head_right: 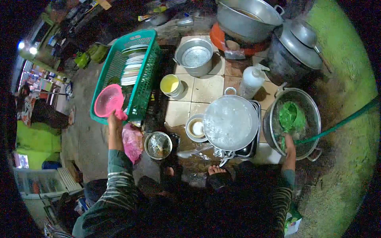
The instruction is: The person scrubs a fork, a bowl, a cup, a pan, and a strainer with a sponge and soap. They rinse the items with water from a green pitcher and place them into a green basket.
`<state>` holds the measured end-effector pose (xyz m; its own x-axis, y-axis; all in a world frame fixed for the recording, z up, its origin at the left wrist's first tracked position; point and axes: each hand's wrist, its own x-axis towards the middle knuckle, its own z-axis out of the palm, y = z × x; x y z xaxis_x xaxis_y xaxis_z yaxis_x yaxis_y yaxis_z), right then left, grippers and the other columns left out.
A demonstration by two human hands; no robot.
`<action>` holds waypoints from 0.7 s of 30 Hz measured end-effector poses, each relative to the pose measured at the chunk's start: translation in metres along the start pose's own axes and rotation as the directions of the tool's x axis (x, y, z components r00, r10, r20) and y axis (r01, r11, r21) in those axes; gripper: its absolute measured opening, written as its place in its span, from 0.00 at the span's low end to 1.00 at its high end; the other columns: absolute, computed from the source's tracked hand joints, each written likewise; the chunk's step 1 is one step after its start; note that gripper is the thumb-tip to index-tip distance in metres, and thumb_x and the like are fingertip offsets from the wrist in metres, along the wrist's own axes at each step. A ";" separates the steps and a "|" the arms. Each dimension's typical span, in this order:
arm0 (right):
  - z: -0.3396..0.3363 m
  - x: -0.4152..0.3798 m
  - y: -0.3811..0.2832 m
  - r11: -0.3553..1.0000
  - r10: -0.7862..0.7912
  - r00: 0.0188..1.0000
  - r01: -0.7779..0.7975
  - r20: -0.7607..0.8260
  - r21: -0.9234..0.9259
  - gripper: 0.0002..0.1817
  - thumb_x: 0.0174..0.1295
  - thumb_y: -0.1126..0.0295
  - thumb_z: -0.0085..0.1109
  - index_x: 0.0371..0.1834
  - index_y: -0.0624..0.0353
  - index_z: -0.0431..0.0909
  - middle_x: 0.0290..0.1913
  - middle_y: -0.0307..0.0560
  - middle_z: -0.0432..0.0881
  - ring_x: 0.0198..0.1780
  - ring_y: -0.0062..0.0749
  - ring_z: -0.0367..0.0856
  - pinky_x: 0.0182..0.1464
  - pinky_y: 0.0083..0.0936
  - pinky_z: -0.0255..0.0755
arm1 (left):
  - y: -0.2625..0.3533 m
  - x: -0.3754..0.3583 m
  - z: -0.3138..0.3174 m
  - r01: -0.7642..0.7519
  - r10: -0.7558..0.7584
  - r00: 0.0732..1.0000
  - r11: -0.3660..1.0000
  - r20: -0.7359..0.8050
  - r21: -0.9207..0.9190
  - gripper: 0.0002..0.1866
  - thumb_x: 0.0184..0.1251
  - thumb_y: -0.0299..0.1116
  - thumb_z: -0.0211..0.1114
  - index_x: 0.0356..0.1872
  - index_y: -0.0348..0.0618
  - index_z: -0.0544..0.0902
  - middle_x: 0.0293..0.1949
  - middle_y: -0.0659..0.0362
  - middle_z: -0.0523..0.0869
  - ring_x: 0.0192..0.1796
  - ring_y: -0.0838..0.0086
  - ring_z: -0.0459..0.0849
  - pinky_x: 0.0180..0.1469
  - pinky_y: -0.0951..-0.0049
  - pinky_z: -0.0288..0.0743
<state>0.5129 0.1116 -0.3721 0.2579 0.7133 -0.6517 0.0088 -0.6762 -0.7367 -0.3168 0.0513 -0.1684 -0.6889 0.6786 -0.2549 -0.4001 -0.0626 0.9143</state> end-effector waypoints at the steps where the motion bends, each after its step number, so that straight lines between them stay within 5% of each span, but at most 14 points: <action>1: 0.014 -0.029 -0.024 0.987 -0.031 0.995 0.015 0.100 0.158 0.12 0.64 0.60 0.47 0.38 0.58 0.72 0.22 0.39 0.71 0.22 0.26 0.70 0.25 0.23 0.66 | 0.003 -0.004 0.005 -0.045 0.070 0.991 0.976 -0.111 0.213 0.05 0.63 0.27 0.57 0.38 0.39 0.74 0.34 0.56 0.80 0.35 0.69 0.80 0.39 0.69 0.75; 2: 0.023 -0.051 -0.042 0.950 -0.080 0.978 0.016 0.193 0.313 0.10 0.64 0.61 0.49 0.35 0.56 0.71 0.18 0.35 0.67 0.17 0.18 0.66 0.20 0.16 0.62 | 0.005 -0.009 0.010 -0.066 0.164 0.966 0.904 -0.201 0.421 0.08 0.64 0.28 0.57 0.42 0.37 0.74 0.37 0.55 0.79 0.38 0.69 0.79 0.42 0.69 0.74; 3: 0.026 -0.063 -0.052 0.949 -0.075 0.981 0.016 0.179 0.314 0.10 0.64 0.61 0.49 0.35 0.56 0.71 0.18 0.35 0.67 0.17 0.18 0.66 0.20 0.16 0.62 | 0.001 -0.021 0.021 -0.059 0.153 0.969 0.905 -0.192 0.422 0.08 0.64 0.28 0.57 0.42 0.37 0.74 0.37 0.55 0.79 0.38 0.69 0.79 0.42 0.69 0.74; 4: 0.028 -0.071 -0.060 0.874 -0.128 0.968 0.006 0.217 0.486 0.09 0.64 0.62 0.50 0.33 0.56 0.71 0.16 0.33 0.66 0.15 0.16 0.63 0.18 0.15 0.59 | -0.009 -0.040 0.038 -0.335 0.484 0.854 0.794 -0.194 0.508 0.10 0.64 0.29 0.56 0.44 0.35 0.74 0.40 0.53 0.78 0.41 0.69 0.77 0.47 0.70 0.71; 5: 0.032 -0.081 -0.066 0.768 -0.188 0.951 -0.014 0.246 0.640 0.10 0.65 0.62 0.51 0.32 0.56 0.70 0.14 0.31 0.64 0.13 0.14 0.61 0.15 0.13 0.56 | -0.019 -0.061 0.055 -0.555 0.757 0.633 0.589 -0.162 0.587 0.13 0.65 0.30 0.56 0.47 0.34 0.73 0.43 0.52 0.77 0.44 0.68 0.75 0.51 0.70 0.69; 8: 0.051 -0.131 -0.079 0.620 -0.237 0.951 -0.009 0.199 0.784 0.11 0.68 0.62 0.49 0.30 0.55 0.70 0.13 0.30 0.61 0.10 0.12 0.55 0.11 0.13 0.49 | -0.055 -0.140 0.117 -0.616 0.634 0.730 0.448 0.256 0.648 0.13 0.67 0.30 0.54 0.49 0.36 0.73 0.46 0.53 0.77 0.48 0.67 0.74 0.54 0.69 0.66; 11: 0.063 -0.164 -0.069 0.648 -0.195 0.971 0.021 0.139 0.762 0.11 0.68 0.62 0.49 0.29 0.53 0.70 0.12 0.29 0.59 0.08 0.13 0.52 0.08 0.15 0.45 | -0.134 -0.189 0.151 -0.644 0.197 0.757 0.392 0.623 0.658 0.11 0.54 0.21 0.58 0.41 0.38 0.78 0.42 0.48 0.79 0.45 0.58 0.77 0.49 0.63 0.70; 12: 0.061 -0.170 -0.064 0.677 -0.168 0.977 0.021 0.127 0.735 0.10 0.67 0.63 0.50 0.29 0.53 0.70 0.12 0.28 0.58 0.08 0.13 0.52 0.07 0.14 0.44 | -0.158 -0.200 0.153 -0.834 0.220 0.546 0.243 0.809 0.496 0.12 0.54 0.22 0.59 0.41 0.39 0.78 0.41 0.47 0.80 0.45 0.55 0.78 0.48 0.62 0.71; 13: 0.056 -0.173 -0.057 0.742 -0.219 0.961 0.049 0.172 0.668 0.10 0.69 0.62 0.47 0.30 0.53 0.68 0.12 0.29 0.60 0.08 0.13 0.53 0.08 0.15 0.45 | -0.184 -0.201 0.146 -0.870 0.027 0.478 0.151 0.878 0.469 0.23 0.53 0.29 0.66 0.52 0.39 0.74 0.53 0.44 0.75 0.55 0.53 0.73 0.56 0.57 0.67; 14: 0.056 -0.180 -0.056 0.742 -0.219 0.961 0.052 0.168 0.668 0.10 0.69 0.62 0.47 0.30 0.53 0.68 0.12 0.29 0.60 0.08 0.13 0.53 0.08 0.15 0.45 | -0.195 -0.200 0.146 -0.871 0.027 0.476 0.154 0.879 0.467 0.23 0.53 0.29 0.66 0.52 0.39 0.74 0.53 0.44 0.75 0.55 0.53 0.73 0.56 0.57 0.67; 16: 0.055 -0.196 -0.055 0.860 -0.345 0.920 0.231 0.185 0.454 0.10 0.65 0.60 0.54 0.34 0.54 0.71 0.17 0.29 0.61 0.13 0.12 0.54 0.13 0.14 0.50 | -0.215 -0.196 0.144 -0.801 0.000 0.595 -0.083 0.804 0.593 0.41 0.49 0.40 0.72 0.64 0.42 0.62 0.67 0.44 0.59 0.67 0.48 0.61 0.65 0.49 0.57; 17: 0.050 -0.201 -0.053 0.862 -0.339 0.923 0.228 0.181 0.453 0.10 0.65 0.60 0.54 0.34 0.54 0.71 0.17 0.29 0.61 0.13 0.12 0.54 0.13 0.14 0.50 | -0.221 -0.183 0.143 -0.727 -0.213 0.686 -0.151 0.696 0.670 0.55 0.41 0.48 0.75 0.70 0.45 0.51 0.72 0.46 0.43 0.72 0.47 0.49 0.69 0.42 0.46; 20: 0.039 -0.213 -0.054 0.906 -0.405 0.856 0.327 0.322 0.270 0.15 0.62 0.58 0.57 0.42 0.56 0.71 0.24 0.32 0.68 0.21 0.15 0.63 0.23 0.15 0.60 | -0.235 -0.155 0.143 -0.774 -0.352 0.631 -0.224 0.691 0.592 0.58 0.38 0.52 0.76 0.70 0.45 0.51 0.71 0.43 0.47 0.72 0.48 0.50 0.69 0.42 0.46; 21: 0.042 -0.217 -0.057 0.940 -0.338 0.884 0.332 0.322 0.077 0.17 0.61 0.57 0.58 0.45 0.57 0.71 0.28 0.34 0.71 0.25 0.18 0.67 0.28 0.18 0.63 | -0.241 -0.147 0.141 -0.813 -0.333 0.582 -0.238 0.742 0.531 0.59 0.33 0.52 0.77 0.68 0.44 0.54 0.68 0.41 0.55 0.70 0.49 0.54 0.68 0.45 0.51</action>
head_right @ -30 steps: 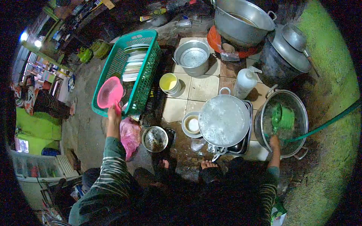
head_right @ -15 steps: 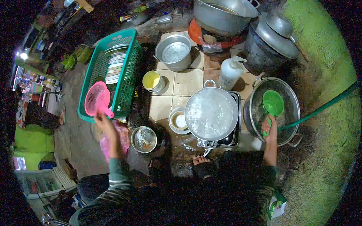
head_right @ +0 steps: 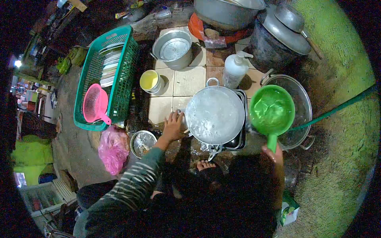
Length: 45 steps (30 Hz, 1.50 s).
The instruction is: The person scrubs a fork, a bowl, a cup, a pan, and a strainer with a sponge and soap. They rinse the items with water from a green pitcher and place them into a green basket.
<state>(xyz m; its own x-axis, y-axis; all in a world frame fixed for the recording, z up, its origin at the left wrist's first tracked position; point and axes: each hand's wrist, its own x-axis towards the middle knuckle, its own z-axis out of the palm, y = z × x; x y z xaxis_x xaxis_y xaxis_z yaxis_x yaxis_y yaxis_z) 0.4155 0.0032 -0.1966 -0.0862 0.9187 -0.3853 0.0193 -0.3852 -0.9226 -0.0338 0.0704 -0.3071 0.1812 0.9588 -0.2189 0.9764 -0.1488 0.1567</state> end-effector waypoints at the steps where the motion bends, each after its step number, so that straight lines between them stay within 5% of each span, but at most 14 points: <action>1: 0.007 -0.002 -0.006 0.981 0.071 0.997 -0.074 -0.019 -0.181 0.19 0.60 0.57 0.59 0.47 0.57 0.71 0.32 0.36 0.74 0.29 0.21 0.71 0.33 0.20 0.66 | -0.006 0.007 0.006 0.001 -0.001 1.000 1.000 0.000 -0.002 0.59 0.33 0.52 0.77 0.68 0.44 0.54 0.68 0.41 0.55 0.70 0.49 0.54 0.68 0.45 0.51; 5: 0.097 -0.016 -0.068 0.961 0.260 0.951 -0.240 -0.164 0.134 0.13 0.59 0.60 0.59 0.37 0.55 0.70 0.22 0.31 0.66 0.21 0.16 0.64 0.23 0.18 0.58 | -0.009 0.015 -0.001 -0.110 0.114 0.993 0.974 0.011 -0.199 0.55 0.29 0.48 0.78 0.64 0.38 0.59 0.56 0.43 0.65 0.62 0.51 0.64 0.65 0.49 0.57; 7: 0.107 0.003 -0.053 0.954 0.113 0.994 -0.108 0.003 -0.278 0.15 0.56 0.58 0.62 0.36 0.57 0.72 0.24 0.32 0.69 0.26 0.18 0.66 0.29 0.21 0.62 | -0.004 0.013 -0.012 -0.108 0.113 0.994 0.968 0.006 -0.226 0.54 0.29 0.46 0.78 0.63 0.37 0.61 0.53 0.43 0.67 0.59 0.52 0.66 0.64 0.50 0.58; 12: 0.141 0.030 -0.053 0.882 0.283 0.925 -0.148 0.252 -0.447 0.18 0.59 0.58 0.60 0.45 0.60 0.73 0.33 0.44 0.77 0.36 0.31 0.76 0.41 0.32 0.70 | -0.003 0.005 0.007 -0.091 0.099 0.995 0.955 -0.013 0.281 0.45 0.40 0.47 0.71 0.60 0.33 0.65 0.51 0.41 0.68 0.57 0.48 0.66 0.64 0.47 0.57; 14: 0.156 0.033 -0.045 0.877 0.331 0.906 -0.192 0.265 -0.441 0.19 0.59 0.59 0.59 0.47 0.61 0.72 0.32 0.47 0.78 0.36 0.35 0.78 0.42 0.36 0.71 | -0.005 0.004 0.011 -0.105 0.124 0.990 0.968 -0.070 0.229 0.42 0.43 0.46 0.68 0.60 0.34 0.65 0.51 0.41 0.68 0.57 0.48 0.65 0.65 0.46 0.55; 17: 0.167 0.038 -0.023 0.848 0.031 0.971 0.099 0.235 -0.520 0.20 0.59 0.61 0.58 0.49 0.63 0.71 0.31 0.53 0.80 0.35 0.46 0.80 0.42 0.40 0.71 | -0.006 0.003 0.012 -0.105 0.121 0.989 0.982 -0.091 0.158 0.38 0.46 0.45 0.65 0.59 0.34 0.66 0.51 0.42 0.68 0.58 0.48 0.65 0.64 0.45 0.54; 19: 0.170 0.041 -0.019 0.587 -0.387 0.841 0.541 0.378 -0.602 0.20 0.59 0.63 0.56 0.51 0.63 0.69 0.34 0.59 0.79 0.38 0.52 0.80 0.41 0.41 0.72 | -0.006 0.000 0.005 -0.088 0.096 0.994 0.986 -0.051 0.141 0.37 0.47 0.44 0.64 0.58 0.34 0.66 0.51 0.42 0.68 0.58 0.49 0.64 0.64 0.45 0.55; 22: 0.177 0.045 -0.034 0.765 -0.049 0.965 0.202 0.258 -0.612 0.20 0.59 0.64 0.56 0.51 0.64 0.68 0.37 0.61 0.79 0.41 0.54 0.79 0.42 0.42 0.71 | -0.005 -0.005 -0.014 -0.116 0.116 0.993 0.991 0.010 0.063 0.42 0.43 0.50 0.67 0.58 0.34 0.66 0.50 0.42 0.68 0.57 0.50 0.65 0.61 0.48 0.58; 26: 0.180 0.049 -0.025 0.744 -0.100 0.974 0.208 0.202 -0.635 0.20 0.58 0.65 0.56 0.51 0.63 0.69 0.36 0.63 0.79 0.40 0.55 0.79 0.41 0.42 0.71 | -0.011 -0.007 -0.013 0.062 -0.086 0.975 0.991 -0.204 -0.120 0.50 0.32 0.53 0.74 0.58 0.32 0.65 0.48 0.44 0.69 0.50 0.51 0.68 0.57 0.54 0.62; 28: 0.176 0.053 -0.020 0.524 -0.425 0.813 0.579 0.397 -0.625 0.20 0.57 0.66 0.56 0.51 0.63 0.69 0.32 0.61 0.79 0.35 0.55 0.80 0.37 0.43 0.72 | -0.015 -0.006 -0.007 0.171 -0.236 0.943 0.948 -0.233 -0.270 0.50 0.31 0.50 0.75 0.58 0.32 0.64 0.47 0.41 0.69 0.50 0.48 0.68 0.55 0.53 0.63; 31: 0.180 0.050 -0.021 0.693 -0.293 0.919 0.393 0.263 -0.604 0.19 0.57 0.68 0.56 0.51 0.62 0.69 0.29 0.60 0.79 0.32 0.54 0.80 0.34 0.43 0.72 | -0.017 -0.013 -0.007 0.136 -0.223 0.929 0.948 -0.297 -0.290 0.51 0.31 0.49 0.75 0.58 0.31 0.63 0.48 0.39 0.68 0.51 0.47 0.67 0.56 0.53 0.63; 37: 0.184 0.053 -0.007 0.563 -0.384 0.885 0.450 0.263 -0.693 0.20 0.56 0.69 0.57 0.52 0.62 0.69 0.28 0.62 0.78 0.31 0.54 0.80 0.34 0.44 0.72 | -0.004 -0.018 -0.014 0.096 -0.160 0.949 0.968 -0.272 -0.232 0.48 0.31 0.48 0.75 0.60 0.41 0.67 0.49 0.38 0.68 0.52 0.46 0.67 0.57 0.52 0.63; 43: 0.198 0.051 -0.028 0.708 -0.224 0.960 0.280 0.170 -0.648 0.20 0.56 0.70 0.57 0.52 0.62 0.70 0.29 0.62 0.79 0.31 0.54 0.80 0.35 0.43 0.72 | -0.006 -0.017 -0.011 0.150 -0.218 0.938 0.956 -0.270 -0.252 0.38 0.49 0.52 0.66 0.62 0.47 0.70 0.46 0.43 0.73 0.48 0.53 0.72 0.54 0.56 0.67; 45: 0.200 0.048 -0.038 0.707 -0.250 0.952 0.303 0.175 -0.639 0.19 0.56 0.70 0.57 0.52 0.61 0.71 0.29 0.62 0.79 0.32 0.55 0.80 0.35 0.43 0.72 | -0.017 -0.011 -0.012 0.291 -0.306 0.923 0.157 0.234 -0.944 0.30 0.61 0.54 0.55 0.60 0.47 0.72 0.39 0.54 0.80 0.39 0.65 0.78 0.46 0.64 0.72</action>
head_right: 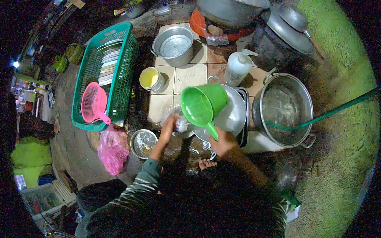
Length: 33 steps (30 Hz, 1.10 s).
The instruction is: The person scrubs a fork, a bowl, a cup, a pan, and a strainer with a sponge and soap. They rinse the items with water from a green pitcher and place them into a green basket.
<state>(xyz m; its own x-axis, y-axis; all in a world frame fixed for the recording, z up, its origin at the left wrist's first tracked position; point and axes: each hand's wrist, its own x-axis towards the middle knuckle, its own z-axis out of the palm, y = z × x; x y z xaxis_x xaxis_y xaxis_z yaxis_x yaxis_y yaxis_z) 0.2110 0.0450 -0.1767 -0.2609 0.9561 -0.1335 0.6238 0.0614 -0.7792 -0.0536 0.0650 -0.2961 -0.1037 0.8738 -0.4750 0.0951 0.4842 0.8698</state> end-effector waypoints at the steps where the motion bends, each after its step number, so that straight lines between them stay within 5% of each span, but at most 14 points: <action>1: -0.001 0.001 -0.002 1.000 -0.028 0.999 0.028 -0.015 0.004 0.19 0.57 0.70 0.57 0.51 0.61 0.71 0.30 0.62 0.79 0.32 0.55 0.80 0.35 0.43 0.72 | -0.005 0.007 0.005 0.100 -0.091 0.995 0.958 0.043 -0.269 0.27 0.66 0.55 0.47 0.58 0.50 0.73 0.32 0.62 0.82 0.32 0.74 0.79 0.39 0.71 0.73; 5: -0.004 0.006 -0.003 0.979 -0.196 0.976 0.190 -0.097 -0.069 0.18 0.58 0.70 0.56 0.51 0.60 0.71 0.31 0.61 0.79 0.34 0.56 0.79 0.35 0.44 0.72 | 0.050 -0.027 0.013 0.431 -0.293 0.902 0.642 0.316 -0.634 0.27 0.66 0.57 0.47 0.58 0.52 0.71 0.48 0.57 0.80 0.48 0.69 0.79 0.44 0.63 0.76; 6: -0.010 0.009 -0.009 0.996 -0.085 0.995 0.085 -0.043 0.002 0.17 0.58 0.70 0.56 0.51 0.60 0.71 0.31 0.62 0.79 0.35 0.56 0.80 0.35 0.44 0.72 | 0.047 -0.025 0.014 0.431 -0.292 0.902 0.643 0.318 -0.633 0.27 0.66 0.57 0.47 0.58 0.52 0.71 0.48 0.57 0.80 0.48 0.69 0.79 0.44 0.63 0.76; 8: -0.017 0.012 -0.017 0.997 0.029 0.999 -0.031 0.019 0.068 0.17 0.58 0.70 0.56 0.50 0.60 0.71 0.32 0.63 0.79 0.36 0.56 0.80 0.35 0.44 0.72 | 0.046 -0.024 0.016 0.540 -0.151 0.840 0.338 0.522 -0.771 0.30 0.65 0.61 0.46 0.60 0.53 0.70 0.55 0.54 0.75 0.51 0.62 0.78 0.47 0.55 0.77; 10: -0.019 0.013 -0.017 0.997 0.009 0.998 -0.014 -0.060 -0.074 0.16 0.59 0.68 0.55 0.49 0.60 0.70 0.31 0.64 0.80 0.36 0.57 0.80 0.36 0.46 0.72 | 0.049 -0.024 0.018 0.514 -0.134 0.851 0.404 0.507 -0.757 0.30 0.66 0.59 0.49 0.60 0.51 0.69 0.56 0.53 0.74 0.51 0.66 0.78 0.47 0.58 0.78; 12: -0.029 0.015 -0.022 0.993 0.049 0.999 -0.051 -0.019 -0.105 0.16 0.59 0.67 0.54 0.49 0.60 0.70 0.30 0.64 0.80 0.35 0.57 0.80 0.36 0.47 0.72 | 0.054 -0.021 0.022 0.285 -0.172 0.944 0.857 0.282 -0.430 0.31 0.65 0.59 0.53 0.61 0.48 0.68 0.56 0.53 0.74 0.51 0.68 0.78 0.49 0.64 0.77; 13: -0.032 0.016 -0.023 0.987 0.088 0.996 -0.084 0.021 -0.136 0.16 0.60 0.66 0.53 0.50 0.60 0.69 0.29 0.64 0.80 0.34 0.58 0.81 0.36 0.48 0.72 | 0.057 -0.013 0.023 0.142 -0.038 0.946 0.941 0.323 -0.307 0.31 0.63 0.53 0.60 0.62 0.46 0.67 0.55 0.55 0.75 0.50 0.70 0.79 0.48 0.69 0.77; 14: -0.033 0.016 -0.022 0.987 0.088 0.996 -0.085 0.019 -0.138 0.16 0.60 0.66 0.53 0.50 0.60 0.69 0.29 0.64 0.80 0.34 0.58 0.81 0.36 0.48 0.72 | 0.058 -0.011 0.026 -0.014 0.031 0.962 0.998 0.272 -0.066 0.26 0.59 0.47 0.66 0.58 0.52 0.74 0.57 0.53 0.73 0.55 0.66 0.74 0.50 0.60 0.73; 15: -0.032 0.016 -0.019 0.984 0.055 0.998 -0.058 -0.018 -0.170 0.16 0.60 0.66 0.52 0.50 0.59 0.69 0.28 0.63 0.80 0.33 0.58 0.80 0.35 0.48 0.73 | 0.058 -0.011 0.031 -0.350 0.313 0.934 0.898 0.173 0.266 0.26 0.54 0.44 0.69 0.55 0.52 0.76 0.57 0.50 0.71 0.57 0.61 0.71 0.53 0.58 0.69; 16: -0.033 0.017 -0.018 0.979 0.022 0.998 -0.032 -0.056 -0.203 0.17 0.60 0.65 0.52 0.51 0.58 0.69 0.27 0.62 0.80 0.31 0.58 0.80 0.35 0.48 0.73 | 0.067 -0.014 0.036 -0.560 0.581 0.795 0.595 0.174 0.577 0.26 0.49 0.42 0.72 0.52 0.52 0.79 0.58 0.46 0.69 0.58 0.56 0.69 0.56 0.56 0.66; 23: -0.043 0.020 -0.030 0.941 -0.018 0.998 -0.004 -0.060 -0.339 0.18 0.60 0.65 0.52 0.51 0.61 0.69 0.26 0.60 0.80 0.29 0.55 0.81 0.31 0.47 0.73 | 0.105 -0.013 0.046 -0.654 0.698 0.656 0.334 0.288 0.679 0.27 0.40 0.40 0.74 0.47 0.49 0.80 0.58 0.41 0.67 0.58 0.48 0.65 0.61 0.53 0.59; 29: -0.053 0.021 -0.023 0.954 -0.016 0.994 -0.017 -0.107 -0.300 0.16 0.60 0.67 0.55 0.49 0.62 0.69 0.22 0.59 0.79 0.27 0.57 0.80 0.31 0.47 0.72 | 0.092 -0.006 0.049 -0.578 0.618 0.757 0.484 0.211 0.657 0.20 0.51 0.41 0.71 0.44 0.45 0.82 0.53 0.46 0.73 0.56 0.56 0.70 0.59 0.61 0.64; 31: -0.055 0.019 -0.015 0.951 0.078 0.980 -0.128 -0.182 -0.281 0.15 0.60 0.69 0.55 0.48 0.62 0.69 0.24 0.61 0.79 0.28 0.59 0.79 0.31 0.48 0.72 | 0.083 -0.001 0.047 -0.374 0.339 0.880 0.926 0.333 0.046 0.15 0.62 0.40 0.64 0.44 0.43 0.83 0.46 0.51 0.81 0.48 0.68 0.77 0.53 0.73 0.68; 33: -0.061 0.015 -0.006 0.973 -0.007 0.968 -0.051 -0.250 -0.225 0.14 0.60 0.69 0.55 0.47 0.62 0.69 0.26 0.62 0.79 0.29 0.59 0.79 0.31 0.48 0.72 | 0.075 0.003 0.042 -0.272 0.245 0.904 0.962 0.351 0.029 0.16 0.64 0.40 0.61 0.45 0.39 0.82 0.42 0.55 0.83 0.45 0.74 0.78 0.51 0.75 0.69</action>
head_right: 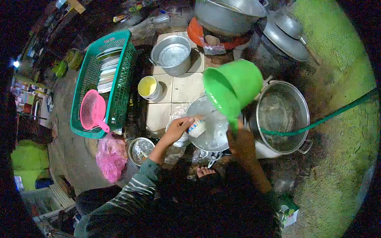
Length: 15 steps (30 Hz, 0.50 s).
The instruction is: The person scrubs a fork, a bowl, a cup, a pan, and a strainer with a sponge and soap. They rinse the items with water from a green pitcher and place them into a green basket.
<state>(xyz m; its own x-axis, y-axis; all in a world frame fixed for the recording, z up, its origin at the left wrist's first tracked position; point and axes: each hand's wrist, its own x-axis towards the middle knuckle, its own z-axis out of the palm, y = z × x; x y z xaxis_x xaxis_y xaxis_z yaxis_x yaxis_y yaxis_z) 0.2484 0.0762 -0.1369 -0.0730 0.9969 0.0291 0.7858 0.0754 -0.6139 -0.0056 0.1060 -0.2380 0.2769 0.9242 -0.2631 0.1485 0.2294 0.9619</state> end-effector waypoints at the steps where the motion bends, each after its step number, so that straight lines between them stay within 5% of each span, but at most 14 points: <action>1: -0.002 -0.001 0.003 0.996 -0.058 0.994 0.064 -0.093 0.069 0.14 0.61 0.68 0.55 0.47 0.62 0.69 0.28 0.63 0.79 0.31 0.60 0.79 0.32 0.47 0.72 | 0.001 -0.001 -0.002 0.094 -0.093 0.995 0.994 0.028 -0.054 0.17 0.67 0.40 0.59 0.45 0.35 0.82 0.38 0.59 0.85 0.42 0.79 0.79 0.49 0.77 0.70; 2: -0.006 -0.002 0.001 0.998 -0.033 0.994 0.037 -0.109 0.042 0.15 0.61 0.68 0.55 0.48 0.63 0.69 0.31 0.62 0.80 0.32 0.60 0.79 0.34 0.44 0.73 | 0.003 -0.003 -0.003 0.107 -0.111 0.994 0.985 0.023 0.135 0.18 0.67 0.41 0.58 0.48 0.36 0.80 0.34 0.56 0.86 0.38 0.74 0.82 0.47 0.74 0.73; 3: -0.006 -0.003 0.005 0.998 -0.037 0.993 0.042 -0.109 0.042 0.15 0.61 0.68 0.55 0.48 0.63 0.69 0.31 0.62 0.80 0.32 0.60 0.79 0.34 0.44 0.73 | 0.005 -0.003 -0.004 0.105 -0.109 0.994 0.985 0.018 0.135 0.18 0.67 0.41 0.58 0.48 0.36 0.80 0.34 0.56 0.86 0.38 0.74 0.82 0.47 0.74 0.73; 6: 0.000 -0.016 0.037 0.998 0.040 0.983 -0.032 -0.180 0.048 0.19 0.61 0.68 0.56 0.54 0.62 0.69 0.38 0.61 0.79 0.40 0.55 0.79 0.41 0.38 0.73 | 0.030 -0.006 -0.003 0.003 -0.022 0.999 0.816 0.026 0.577 0.16 0.68 0.33 0.54 0.54 0.41 0.77 0.40 0.41 0.83 0.43 0.62 0.84 0.49 0.68 0.73; 7: -0.003 -0.020 0.040 0.998 0.034 0.983 -0.024 -0.179 0.053 0.19 0.61 0.68 0.56 0.54 0.62 0.69 0.38 0.61 0.79 0.40 0.55 0.79 0.41 0.38 0.73 | 0.033 -0.005 -0.007 0.007 -0.021 1.000 0.814 0.018 0.581 0.16 0.68 0.33 0.54 0.54 0.41 0.77 0.40 0.41 0.83 0.43 0.62 0.84 0.49 0.68 0.73; 9: -0.007 -0.024 0.040 0.827 0.324 0.946 -0.286 0.006 0.483 0.21 0.59 0.68 0.58 0.56 0.62 0.69 0.40 0.61 0.79 0.41 0.48 0.79 0.43 0.35 0.72 | 0.042 -0.002 -0.018 -0.098 0.147 0.987 0.867 -0.063 0.490 0.18 0.68 0.31 0.53 0.58 0.42 0.75 0.45 0.40 0.81 0.47 0.61 0.83 0.52 0.68 0.72; 10: -0.002 -0.025 0.052 0.851 0.310 0.949 -0.250 -0.058 0.462 0.22 0.59 0.67 0.58 0.56 0.62 0.70 0.39 0.56 0.80 0.40 0.38 0.79 0.43 0.30 0.71 | 0.034 0.007 -0.030 -0.059 0.097 0.993 0.904 -0.069 0.423 0.23 0.67 0.33 0.57 0.62 0.41 0.69 0.49 0.43 0.81 0.51 0.64 0.81 0.55 0.70 0.70; 11: 0.002 -0.026 0.065 0.851 0.291 0.955 -0.234 -0.052 0.470 0.22 0.59 0.67 0.58 0.56 0.62 0.70 0.39 0.56 0.80 0.40 0.38 0.79 0.43 0.30 0.71 | 0.048 0.008 -0.040 -0.054 0.102 0.991 0.900 -0.090 0.432 0.23 0.67 0.33 0.57 0.62 0.41 0.69 0.49 0.43 0.81 0.51 0.64 0.81 0.55 0.70 0.70; 13: 0.008 -0.030 0.085 0.981 0.175 0.967 -0.154 -0.187 0.119 0.22 0.59 0.66 0.60 0.54 0.63 0.71 0.38 0.52 0.80 0.39 0.32 0.76 0.45 0.28 0.70 | 0.095 0.003 -0.057 -0.078 0.081 0.997 0.990 -0.015 0.118 0.31 0.64 0.37 0.63 0.65 0.39 0.64 0.53 0.50 0.78 0.55 0.68 0.76 0.57 0.71 0.68; 15: 0.005 -0.033 0.082 0.964 0.213 0.965 -0.182 -0.151 0.196 0.22 0.58 0.65 0.60 0.54 0.63 0.71 0.39 0.52 0.80 0.39 0.33 0.76 0.45 0.28 0.70 | 0.136 -0.003 -0.091 -0.100 0.114 0.993 0.953 -0.031 0.287 0.43 0.54 0.42 0.72 0.67 0.38 0.59 0.55 0.53 0.73 0.57 0.71 0.72 0.59 0.72 0.66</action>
<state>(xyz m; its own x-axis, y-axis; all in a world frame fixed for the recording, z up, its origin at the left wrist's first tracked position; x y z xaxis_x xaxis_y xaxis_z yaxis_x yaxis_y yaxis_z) 0.3123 0.0497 -0.1921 0.1897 0.9817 0.0161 0.6502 -0.1133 -0.7513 -0.0725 0.1623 -0.0996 0.2622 0.9534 -0.1492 0.3859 0.0381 0.9217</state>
